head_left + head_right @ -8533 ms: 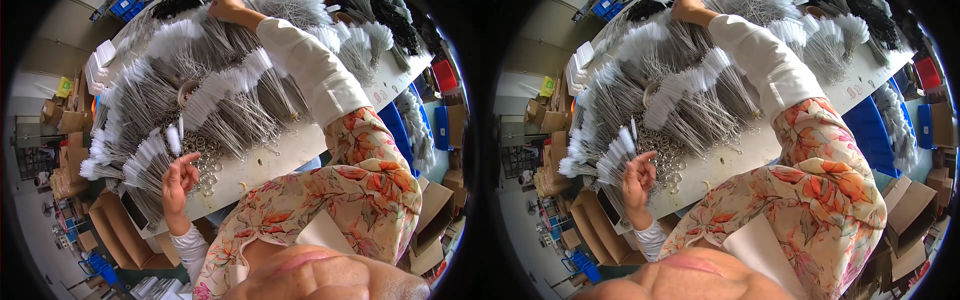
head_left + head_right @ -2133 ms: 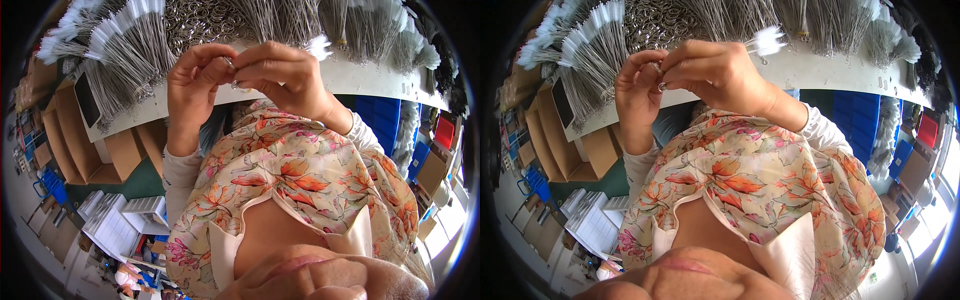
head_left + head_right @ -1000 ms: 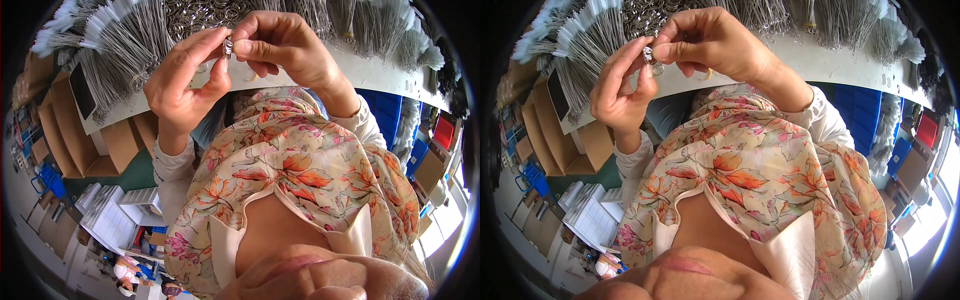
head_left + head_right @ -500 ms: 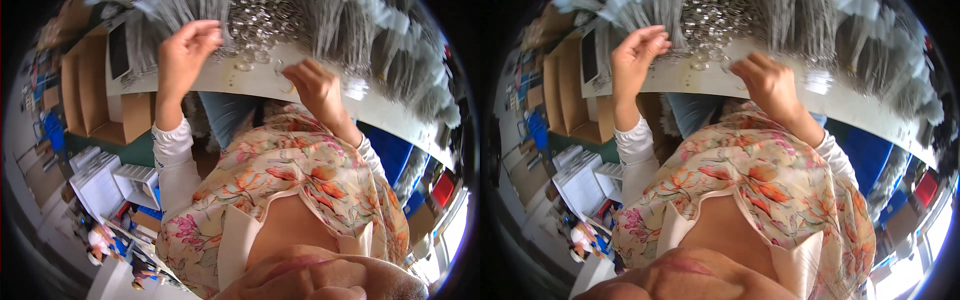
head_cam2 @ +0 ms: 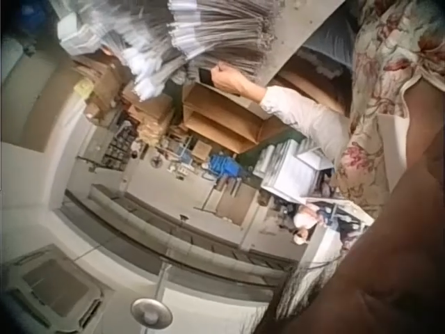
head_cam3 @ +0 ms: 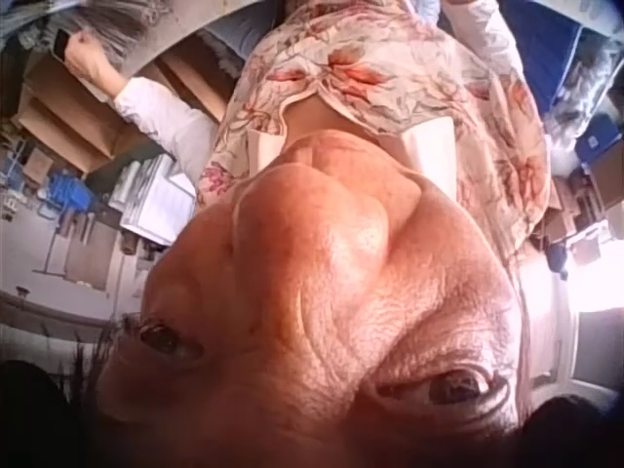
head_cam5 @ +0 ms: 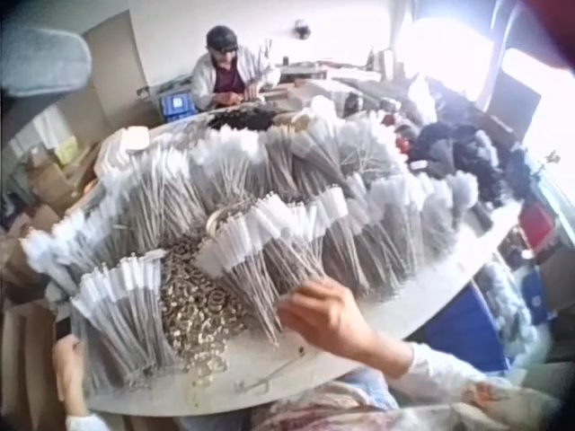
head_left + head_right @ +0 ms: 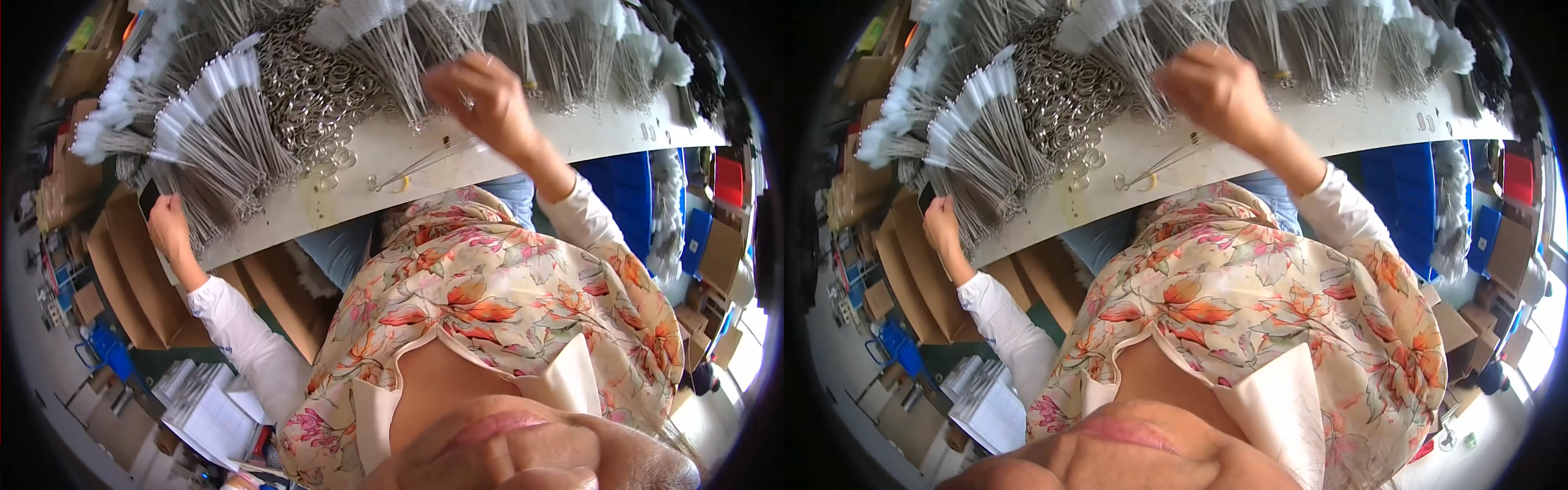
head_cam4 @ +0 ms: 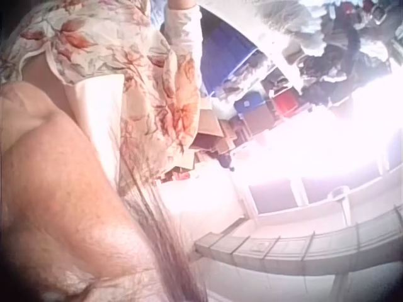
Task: Assembling small metal rings onto the twisted wire shafts of white plastic brushes.
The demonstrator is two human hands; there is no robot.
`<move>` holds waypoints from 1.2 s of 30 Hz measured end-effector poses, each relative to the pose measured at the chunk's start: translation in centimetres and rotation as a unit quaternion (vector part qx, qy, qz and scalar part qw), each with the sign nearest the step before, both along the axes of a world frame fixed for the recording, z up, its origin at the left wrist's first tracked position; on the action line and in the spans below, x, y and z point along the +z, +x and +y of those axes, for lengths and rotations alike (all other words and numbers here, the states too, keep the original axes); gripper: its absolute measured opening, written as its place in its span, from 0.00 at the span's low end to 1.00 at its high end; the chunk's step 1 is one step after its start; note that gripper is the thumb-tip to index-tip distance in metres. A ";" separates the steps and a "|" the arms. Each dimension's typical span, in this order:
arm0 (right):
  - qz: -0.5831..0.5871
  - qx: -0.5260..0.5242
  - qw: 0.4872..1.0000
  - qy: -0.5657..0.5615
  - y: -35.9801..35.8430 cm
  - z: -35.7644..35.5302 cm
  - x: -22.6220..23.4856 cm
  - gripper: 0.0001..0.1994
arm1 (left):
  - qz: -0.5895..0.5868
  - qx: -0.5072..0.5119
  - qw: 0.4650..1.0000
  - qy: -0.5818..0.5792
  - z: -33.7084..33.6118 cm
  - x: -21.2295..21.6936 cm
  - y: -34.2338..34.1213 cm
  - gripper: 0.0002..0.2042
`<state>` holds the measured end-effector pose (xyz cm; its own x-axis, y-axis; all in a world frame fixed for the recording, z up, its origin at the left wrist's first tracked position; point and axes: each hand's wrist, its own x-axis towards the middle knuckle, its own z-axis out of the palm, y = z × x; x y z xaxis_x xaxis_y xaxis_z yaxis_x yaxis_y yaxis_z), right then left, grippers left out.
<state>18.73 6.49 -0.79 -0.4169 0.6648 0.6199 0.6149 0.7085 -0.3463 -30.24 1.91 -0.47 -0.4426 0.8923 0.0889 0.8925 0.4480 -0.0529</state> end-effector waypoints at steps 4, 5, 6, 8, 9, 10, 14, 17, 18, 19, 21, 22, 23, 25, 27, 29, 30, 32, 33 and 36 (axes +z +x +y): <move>-0.007 -0.131 0.991 -0.033 1.3 4.0 3.9 0.07 | 0.020 0.021 1.000 -0.011 0.3 0.7 0.8 0.11; -0.004 -0.127 0.991 -0.031 1.3 4.5 3.8 0.07 | 0.022 0.025 0.999 -0.008 0.4 0.7 0.8 0.11; -0.026 -0.141 0.988 -0.052 1.4 5.3 3.4 0.07 | 0.024 0.035 0.999 -0.008 0.7 0.6 0.9 0.11; -0.055 -0.189 0.977 -0.078 1.5 6.2 3.1 0.08 | 0.039 0.058 0.998 -0.011 1.2 0.9 1.3 0.11; -0.053 -0.196 0.976 -0.074 1.3 6.3 2.9 0.08 | 0.039 0.051 0.998 -0.006 1.1 1.3 1.2 0.11; -0.039 -0.190 0.976 -0.093 1.6 6.6 2.6 0.09 | 0.028 0.059 0.998 -0.005 1.1 1.6 1.2 0.11; 0.050 -0.154 0.972 -0.169 1.5 7.0 3.5 0.08 | 0.017 0.069 0.996 -0.048 0.8 1.2 -0.5 0.12; 0.193 -0.079 0.976 -0.058 2.4 7.8 4.9 0.04 | 0.065 0.092 0.993 -0.026 1.6 1.2 0.2 0.14; 0.241 -0.079 0.967 0.012 3.2 7.7 5.8 0.02 | 0.055 0.099 0.993 0.019 1.9 1.4 0.5 0.14; 0.334 -0.108 0.932 -0.087 5.5 7.2 6.8 0.03 | 0.037 0.090 0.993 0.064 3.1 1.8 1.8 0.14; 0.413 -0.083 0.899 -0.119 7.4 8.4 6.8 0.07 | 0.024 0.053 0.983 0.174 1.1 2.3 1.4 0.12; 0.350 -0.101 0.927 -0.086 10.0 8.9 6.2 0.08 | -0.072 0.017 0.956 0.284 1.0 2.4 1.3 0.11; 0.315 -0.208 0.915 -0.140 12.2 7.7 7.1 0.08 | -0.176 -0.029 0.906 0.383 2.1 2.2 1.8 0.11; -0.031 -0.327 0.936 0.129 17.2 8.0 4.2 0.08 | -0.270 -0.009 0.864 0.425 2.8 4.7 6.9 0.10; -0.055 -0.368 0.928 0.029 16.5 7.4 2.6 0.07 | -0.132 -0.142 0.893 0.406 2.1 4.5 7.3 0.11; -0.087 -0.426 0.898 -0.072 16.9 6.2 1.2 0.08 | -0.199 -0.143 0.922 0.298 3.6 3.3 11.0 0.11; -0.129 -0.440 0.881 -0.114 17.2 6.1 0.5 0.08 | -0.184 -0.130 0.956 0.190 4.4 2.7 12.2 0.12; -0.154 -0.449 0.864 -0.169 17.6 6.2 -0.1 0.12 | -0.150 -0.128 0.977 0.087 5.0 1.5 12.9 0.12; -0.150 -0.453 0.862 -0.170 17.5 6.5 -0.1 0.12 | -0.139 -0.141 0.976 0.094 5.2 0.5 12.6 0.12; -0.171 -0.434 0.867 -0.174 17.4 6.5 0.1 0.11 | -0.142 -0.167 0.967 0.129 5.5 -1.0 10.9 0.13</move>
<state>36.15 13.01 -0.69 0.2138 0.9425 0.2569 0.9733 -0.1830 -0.1385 -19.31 7.43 -1.42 -0.1731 0.9538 0.2455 0.9518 0.0979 0.2907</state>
